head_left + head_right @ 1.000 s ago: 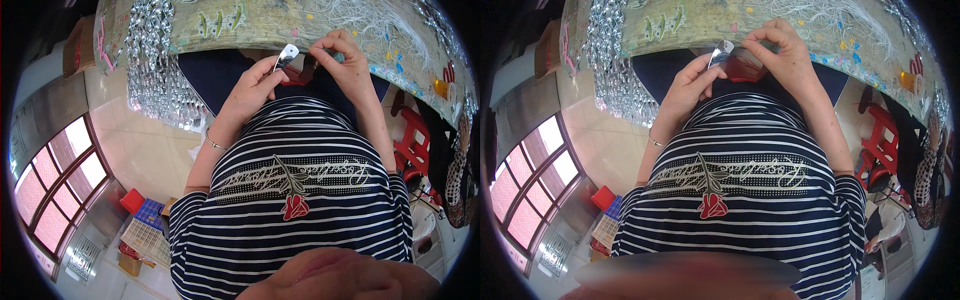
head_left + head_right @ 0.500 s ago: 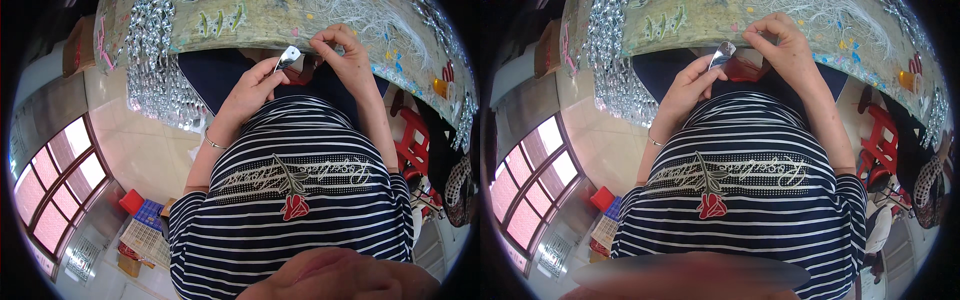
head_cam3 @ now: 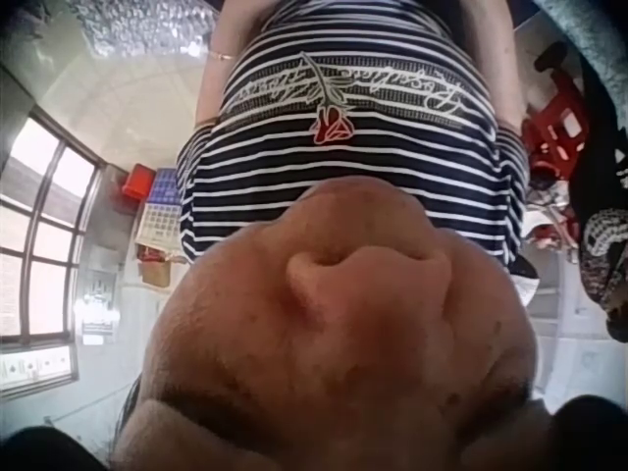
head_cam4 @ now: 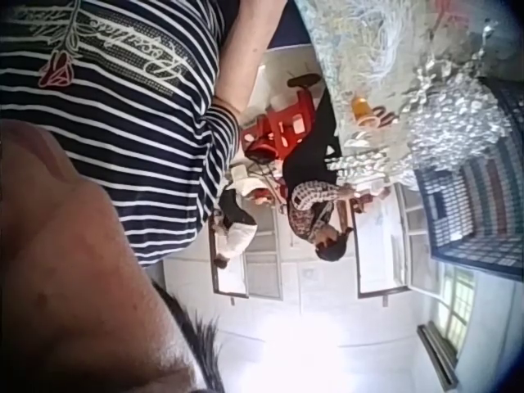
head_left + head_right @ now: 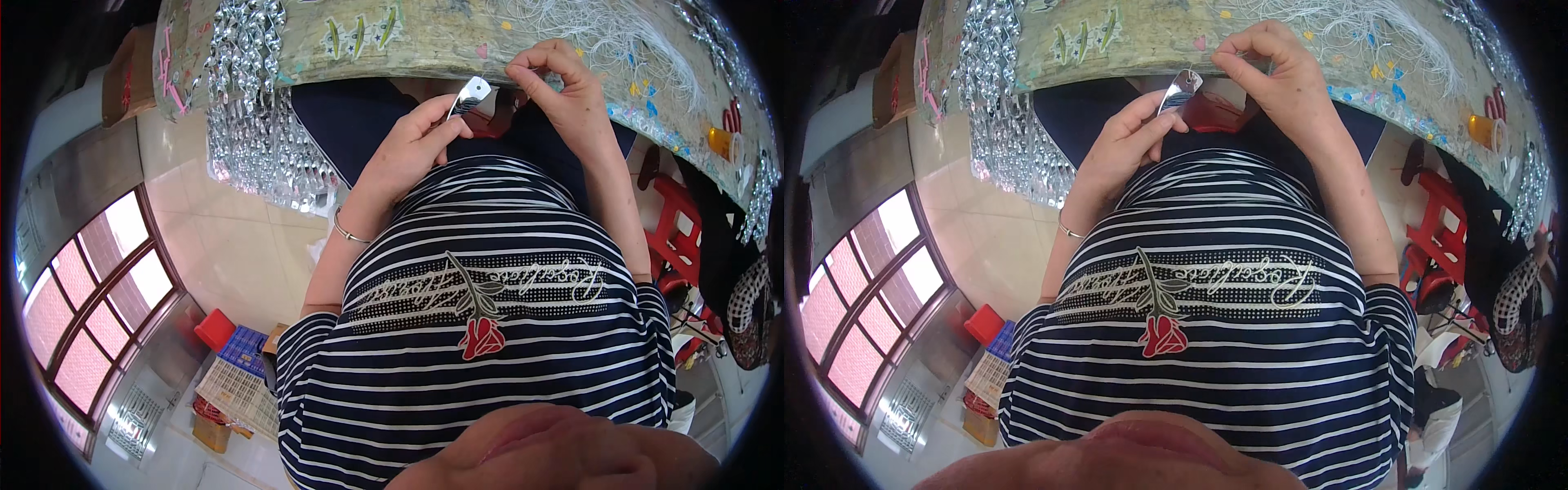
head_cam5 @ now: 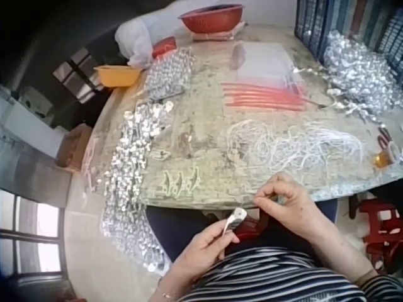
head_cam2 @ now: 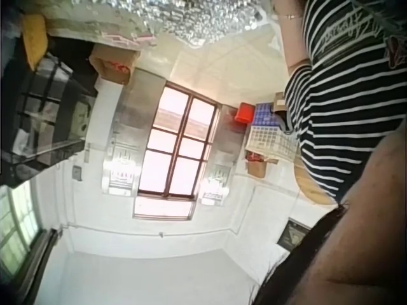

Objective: Assembling small toy components and hooks at a factory workbench.

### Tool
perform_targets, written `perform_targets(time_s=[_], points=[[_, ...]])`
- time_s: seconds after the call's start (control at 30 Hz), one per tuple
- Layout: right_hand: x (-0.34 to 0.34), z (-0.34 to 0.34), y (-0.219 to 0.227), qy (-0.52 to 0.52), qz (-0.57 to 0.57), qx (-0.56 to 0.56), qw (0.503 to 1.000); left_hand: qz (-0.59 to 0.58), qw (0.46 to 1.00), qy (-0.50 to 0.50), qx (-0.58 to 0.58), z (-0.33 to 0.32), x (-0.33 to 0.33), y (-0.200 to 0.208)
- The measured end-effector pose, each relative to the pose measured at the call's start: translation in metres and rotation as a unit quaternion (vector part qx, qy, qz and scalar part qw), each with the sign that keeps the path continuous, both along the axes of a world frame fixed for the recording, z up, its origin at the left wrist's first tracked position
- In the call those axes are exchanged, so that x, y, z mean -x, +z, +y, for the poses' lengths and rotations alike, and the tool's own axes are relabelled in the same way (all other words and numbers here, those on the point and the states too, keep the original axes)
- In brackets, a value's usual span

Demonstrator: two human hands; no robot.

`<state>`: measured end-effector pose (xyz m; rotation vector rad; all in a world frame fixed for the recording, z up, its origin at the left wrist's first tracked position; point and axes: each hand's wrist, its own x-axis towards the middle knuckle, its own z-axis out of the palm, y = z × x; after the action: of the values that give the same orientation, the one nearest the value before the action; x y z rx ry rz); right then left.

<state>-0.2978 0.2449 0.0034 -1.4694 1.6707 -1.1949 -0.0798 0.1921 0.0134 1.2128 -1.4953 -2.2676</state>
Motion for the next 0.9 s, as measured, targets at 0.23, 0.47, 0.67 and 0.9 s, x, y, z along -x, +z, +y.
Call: perform_targets(time_s=[0.23, 0.47, 0.67, 0.9], points=[[-0.003, 0.002, 0.003, 0.002, -0.02, -0.027, 0.999, -0.004, 1.0, 0.0, 0.0, 0.0, -0.001, -0.002], [-0.011, 0.009, 0.013, 0.018, 0.009, -0.024, 1.0, 0.001, 1.0, 0.016, 0.002, -0.001, -0.002, -0.003], [-0.016, 0.017, 0.011, 0.019, -0.046, -0.082, 0.995, -0.005, 0.999, 0.037, 0.007, -0.001, -0.003, -0.002], [-0.016, 0.018, 0.004, 0.015, -0.034, -0.108, 0.994, -0.005, 0.999, 0.03, 0.04, 0.0, -0.003, -0.004]])
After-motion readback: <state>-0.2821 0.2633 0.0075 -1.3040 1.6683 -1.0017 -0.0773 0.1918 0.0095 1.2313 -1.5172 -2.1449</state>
